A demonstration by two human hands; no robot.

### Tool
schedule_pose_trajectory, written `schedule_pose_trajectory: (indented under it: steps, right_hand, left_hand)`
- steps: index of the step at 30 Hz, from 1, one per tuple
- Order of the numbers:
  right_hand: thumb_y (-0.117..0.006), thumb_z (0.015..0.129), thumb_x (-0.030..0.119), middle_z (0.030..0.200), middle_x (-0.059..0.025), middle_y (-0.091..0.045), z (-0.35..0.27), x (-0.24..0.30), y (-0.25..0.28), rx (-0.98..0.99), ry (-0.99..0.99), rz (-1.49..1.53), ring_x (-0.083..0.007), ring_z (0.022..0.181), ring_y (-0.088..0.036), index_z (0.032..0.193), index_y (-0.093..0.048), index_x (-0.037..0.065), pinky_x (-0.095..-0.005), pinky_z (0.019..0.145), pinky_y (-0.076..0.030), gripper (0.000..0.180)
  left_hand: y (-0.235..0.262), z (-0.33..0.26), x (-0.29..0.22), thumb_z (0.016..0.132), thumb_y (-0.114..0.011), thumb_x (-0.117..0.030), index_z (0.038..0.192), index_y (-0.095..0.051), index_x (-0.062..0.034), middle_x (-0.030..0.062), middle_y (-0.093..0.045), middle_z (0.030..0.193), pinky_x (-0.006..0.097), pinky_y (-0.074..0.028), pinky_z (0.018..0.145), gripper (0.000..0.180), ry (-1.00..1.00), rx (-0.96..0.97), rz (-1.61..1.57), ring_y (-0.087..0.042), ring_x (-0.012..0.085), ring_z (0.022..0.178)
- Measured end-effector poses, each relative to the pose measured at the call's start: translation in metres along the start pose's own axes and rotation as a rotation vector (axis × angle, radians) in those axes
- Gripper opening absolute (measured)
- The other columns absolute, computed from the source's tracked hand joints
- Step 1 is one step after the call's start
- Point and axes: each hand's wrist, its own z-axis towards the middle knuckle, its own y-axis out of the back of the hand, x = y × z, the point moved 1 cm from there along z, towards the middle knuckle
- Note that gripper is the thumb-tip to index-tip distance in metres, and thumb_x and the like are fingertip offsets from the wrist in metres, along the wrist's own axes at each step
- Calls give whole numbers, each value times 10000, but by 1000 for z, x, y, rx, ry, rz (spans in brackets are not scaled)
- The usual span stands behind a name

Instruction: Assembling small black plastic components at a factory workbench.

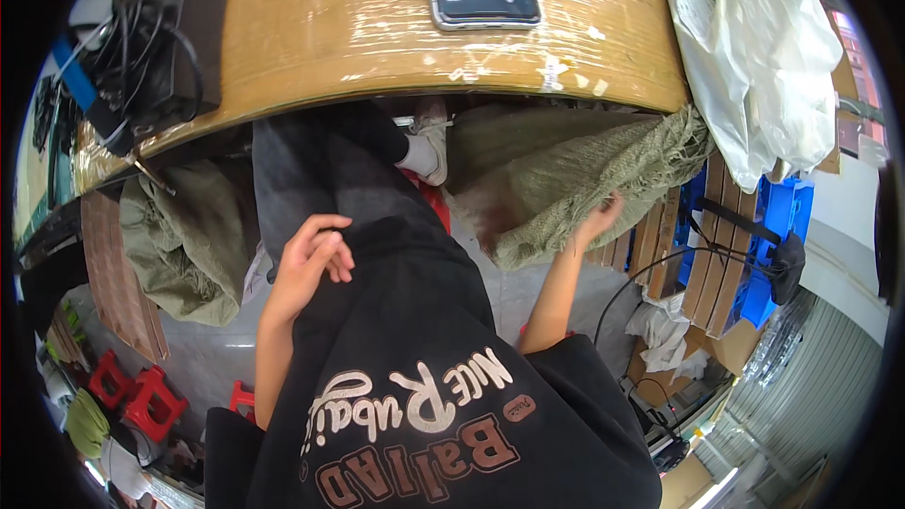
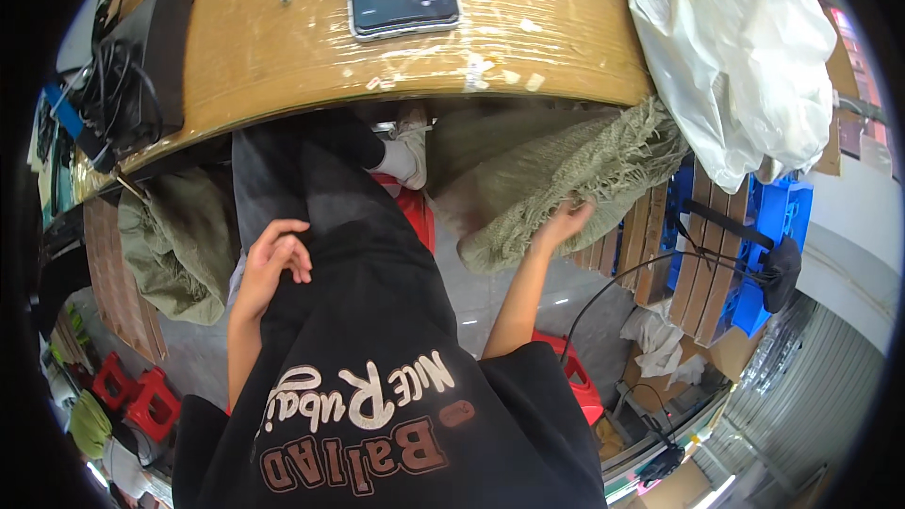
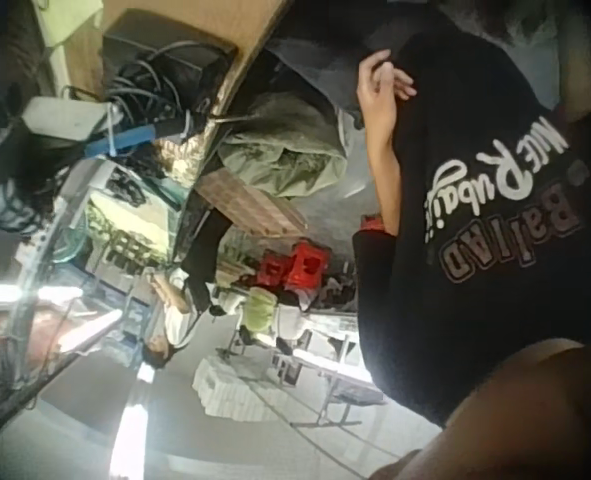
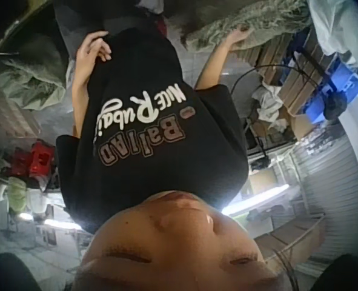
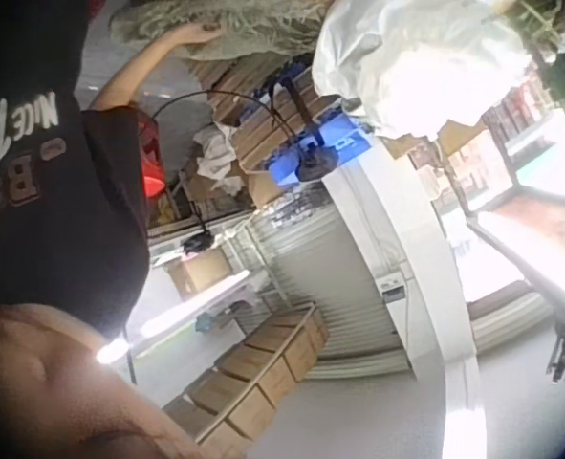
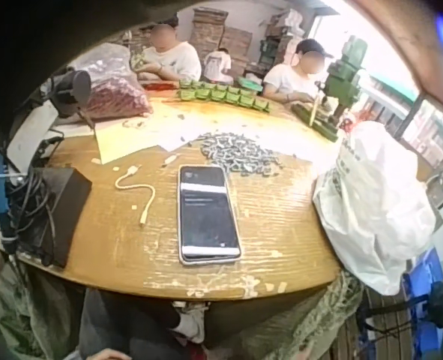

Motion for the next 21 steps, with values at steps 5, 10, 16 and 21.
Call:
schedule_pose_trajectory:
  steps: [5, 10, 16, 21]
  right_hand:
    - [-470, 785, -9, 1068, -88, -476, -34, -54, -17, 204, -474, 552, -185, 903, -470, 1125, -401, -13, -288, 812, -386, 346]
    - [-467, 787, 11, 1042, -102, -482, -44, -66, -18, 169, -485, 679, -190, 898, -475, 1119, -401, -12, -297, 801, -402, 339]
    - [-475, 778, 12, 1027, -103, -484, -43, -73, -16, 124, -316, 561, -189, 883, -477, 1097, -408, -15, -296, 793, -406, 327]
    - [-482, 770, 14, 1014, -105, -485, -40, -78, -14, 84, -175, 455, -189, 870, -479, 1078, -415, -16, -295, 786, -408, 317]
  left_hand:
    - [16, -19, 3, 893, -397, -195, 1043, -473, -19, 60, -547, 674, 204, -400, 503, 243, 40, -200, -59, -529, 113, 548]
    - [38, -33, 2, 900, -378, -211, 988, -483, -12, 38, -505, 641, 213, -393, 493, 242, 44, -487, -105, -505, 109, 527]
    - [54, -43, 3, 898, -383, -217, 974, -482, -14, 31, -493, 638, 215, -392, 489, 238, -31, -621, -170, -490, 104, 527]
    - [72, -55, 6, 896, -394, -219, 988, -483, -23, 30, -497, 642, 210, -392, 490, 234, -43, -667, -177, -491, 100, 528]
